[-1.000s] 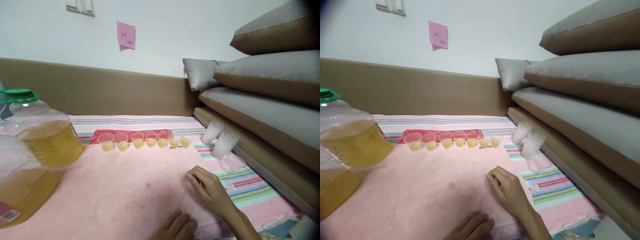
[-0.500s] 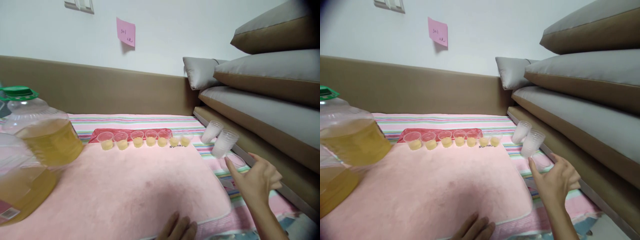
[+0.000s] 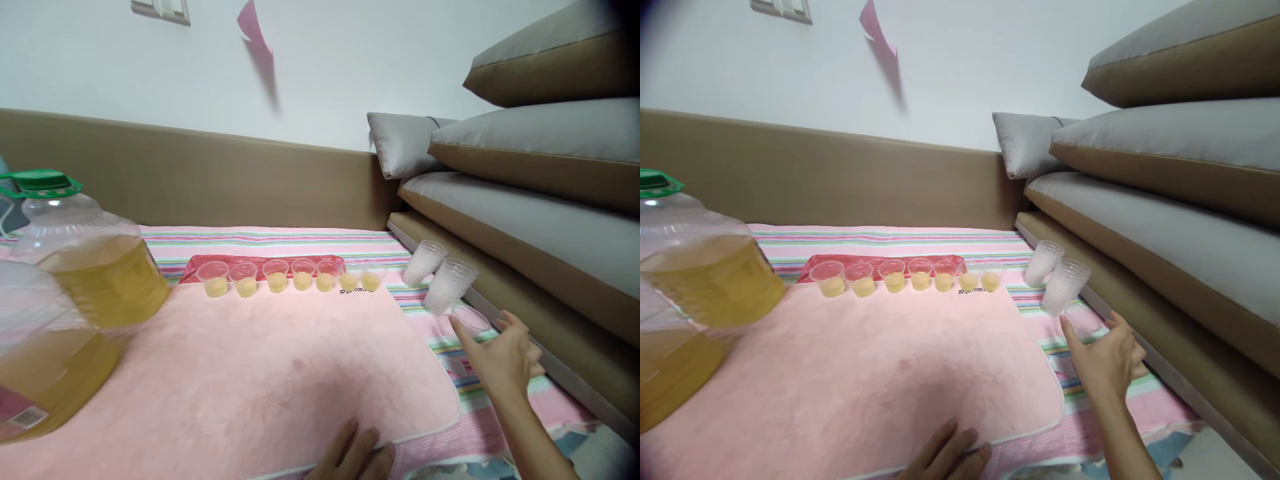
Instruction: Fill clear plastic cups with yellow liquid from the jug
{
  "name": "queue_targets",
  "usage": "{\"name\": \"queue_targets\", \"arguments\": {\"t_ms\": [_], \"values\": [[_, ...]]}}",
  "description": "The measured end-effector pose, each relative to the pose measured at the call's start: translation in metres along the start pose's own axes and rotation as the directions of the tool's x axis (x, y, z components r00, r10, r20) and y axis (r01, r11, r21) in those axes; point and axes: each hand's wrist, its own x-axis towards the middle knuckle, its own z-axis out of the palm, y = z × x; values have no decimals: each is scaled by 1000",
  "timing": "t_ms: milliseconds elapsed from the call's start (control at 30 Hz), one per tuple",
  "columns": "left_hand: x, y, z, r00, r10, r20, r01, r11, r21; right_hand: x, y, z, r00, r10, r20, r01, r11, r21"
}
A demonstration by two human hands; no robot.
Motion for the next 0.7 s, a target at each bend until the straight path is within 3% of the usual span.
{"name": "queue_targets", "arguments": {"t_ms": [133, 333, 467, 700], "values": [[-4, 5, 6, 1000, 7, 16, -7, 1000, 3, 1, 2, 0, 1000, 5, 6, -5, 998, 58], [-14, 14, 21, 994, -45, -100, 46, 999, 9, 1, 4, 0, 1000, 12, 11, -13, 997, 81], [-8, 6, 8, 1000, 23, 19, -23, 1000, 11, 2, 4, 2, 999, 30, 23, -32, 995, 89], [-4, 3, -1, 1000, 14, 22, -15, 999, 28, 2, 4, 1, 998, 54, -15, -52, 992, 114]]}}
